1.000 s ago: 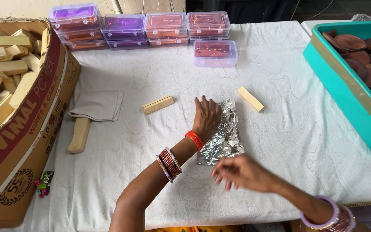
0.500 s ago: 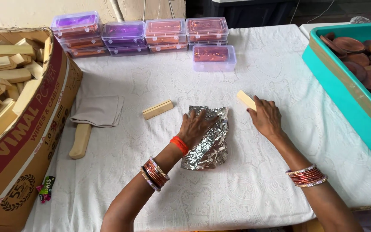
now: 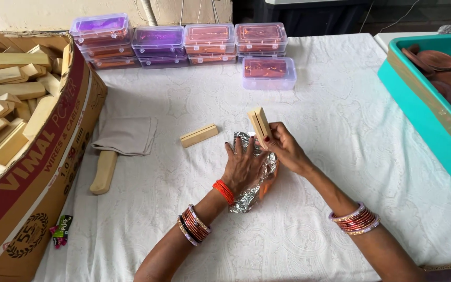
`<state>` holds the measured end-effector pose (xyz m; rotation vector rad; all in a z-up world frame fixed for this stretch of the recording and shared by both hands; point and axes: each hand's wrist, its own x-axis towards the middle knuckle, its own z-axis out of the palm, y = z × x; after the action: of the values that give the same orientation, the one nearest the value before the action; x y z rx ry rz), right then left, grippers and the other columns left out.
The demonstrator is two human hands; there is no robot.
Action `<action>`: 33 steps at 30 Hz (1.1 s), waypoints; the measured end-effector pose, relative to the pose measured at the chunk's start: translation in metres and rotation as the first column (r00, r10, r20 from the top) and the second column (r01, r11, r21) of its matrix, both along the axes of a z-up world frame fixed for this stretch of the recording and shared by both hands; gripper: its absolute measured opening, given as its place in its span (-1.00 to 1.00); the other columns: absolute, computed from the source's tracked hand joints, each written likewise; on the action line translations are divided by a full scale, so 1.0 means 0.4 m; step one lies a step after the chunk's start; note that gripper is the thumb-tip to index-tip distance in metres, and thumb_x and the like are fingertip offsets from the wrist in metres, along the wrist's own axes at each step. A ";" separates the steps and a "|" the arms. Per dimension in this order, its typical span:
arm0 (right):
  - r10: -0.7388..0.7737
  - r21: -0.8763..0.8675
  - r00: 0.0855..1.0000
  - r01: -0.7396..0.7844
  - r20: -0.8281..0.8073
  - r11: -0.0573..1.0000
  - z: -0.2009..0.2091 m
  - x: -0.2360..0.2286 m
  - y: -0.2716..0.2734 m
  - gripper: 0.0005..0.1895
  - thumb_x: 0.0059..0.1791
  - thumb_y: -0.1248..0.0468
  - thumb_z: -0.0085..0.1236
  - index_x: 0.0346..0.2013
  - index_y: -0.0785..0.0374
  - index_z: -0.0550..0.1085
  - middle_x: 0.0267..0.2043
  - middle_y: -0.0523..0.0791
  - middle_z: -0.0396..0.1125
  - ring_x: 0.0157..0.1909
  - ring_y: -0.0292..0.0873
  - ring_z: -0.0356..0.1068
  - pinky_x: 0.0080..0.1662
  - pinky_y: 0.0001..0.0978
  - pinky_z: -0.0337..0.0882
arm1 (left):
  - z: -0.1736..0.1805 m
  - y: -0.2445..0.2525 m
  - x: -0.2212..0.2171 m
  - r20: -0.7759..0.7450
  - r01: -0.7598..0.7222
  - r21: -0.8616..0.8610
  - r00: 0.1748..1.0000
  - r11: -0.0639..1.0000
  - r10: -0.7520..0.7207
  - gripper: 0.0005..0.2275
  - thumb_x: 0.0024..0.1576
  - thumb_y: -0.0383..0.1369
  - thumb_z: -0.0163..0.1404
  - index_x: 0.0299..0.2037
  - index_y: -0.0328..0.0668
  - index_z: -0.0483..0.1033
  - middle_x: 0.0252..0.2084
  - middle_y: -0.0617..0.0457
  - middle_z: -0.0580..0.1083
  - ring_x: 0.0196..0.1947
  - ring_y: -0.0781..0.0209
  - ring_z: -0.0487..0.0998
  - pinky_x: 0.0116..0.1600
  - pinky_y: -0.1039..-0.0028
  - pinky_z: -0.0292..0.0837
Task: Wipe down small rectangular wood blocks with a cloth and wrap them in aluminum foil.
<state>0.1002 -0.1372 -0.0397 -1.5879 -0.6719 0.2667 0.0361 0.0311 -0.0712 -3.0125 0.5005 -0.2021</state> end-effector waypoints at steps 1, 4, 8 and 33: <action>0.002 -0.008 1.000 -0.002 -0.017 1.000 -0.016 0.000 0.001 -0.60 0.13 0.17 -0.06 0.19 0.30 0.18 0.17 0.06 0.36 0.21 -0.10 0.43 0.23 -0.19 0.50 | 0.000 0.003 -0.001 -0.015 -0.001 -0.044 1.000 0.999 0.000 -0.51 0.24 -0.01 -0.16 0.41 0.40 0.14 0.47 -0.37 0.02 0.29 -0.73 0.13 0.16 -0.62 0.13; -0.016 -0.025 1.000 0.017 0.014 1.000 -0.073 0.017 -0.023 -0.59 0.13 0.19 -0.08 0.21 0.29 0.14 0.21 0.08 0.31 0.24 -0.07 0.39 0.24 -0.15 0.48 | -0.027 0.007 0.006 0.013 0.011 -0.071 1.000 0.997 -0.010 -0.51 0.26 0.17 -0.29 0.39 0.43 0.19 0.47 -0.36 0.06 0.34 -0.73 0.11 0.18 -0.65 0.07; -0.060 -0.142 0.988 0.081 0.145 0.987 -0.074 0.006 -0.055 -0.60 0.14 0.21 -0.10 0.21 0.27 0.12 0.18 0.08 0.31 0.17 -0.05 0.43 0.20 -0.14 0.49 | 0.025 0.004 -0.025 0.019 0.027 -0.154 1.000 0.988 -0.024 -0.28 0.10 0.42 -0.41 0.44 0.46 0.10 0.44 -0.41 0.04 0.32 -0.77 0.02 0.15 -0.70 -0.04; -0.007 -0.440 0.752 0.394 0.659 0.807 -0.062 -0.063 -0.015 -0.72 -0.02 0.33 0.19 -0.07 0.34 0.39 0.04 0.01 0.46 -0.04 -0.03 0.52 -0.09 -0.23 0.63 | 0.073 0.244 0.035 -0.009 0.049 -0.800 0.996 0.598 -0.093 -0.83 0.08 -0.59 0.06 -0.15 -0.31 0.63 -0.03 -0.10 0.58 -0.14 0.06 0.66 0.02 0.34 0.62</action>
<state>0.0749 -0.1431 -0.0647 -2.3498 -0.9751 -0.3089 0.0502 0.1287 -0.0420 -3.8971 0.6838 -0.4765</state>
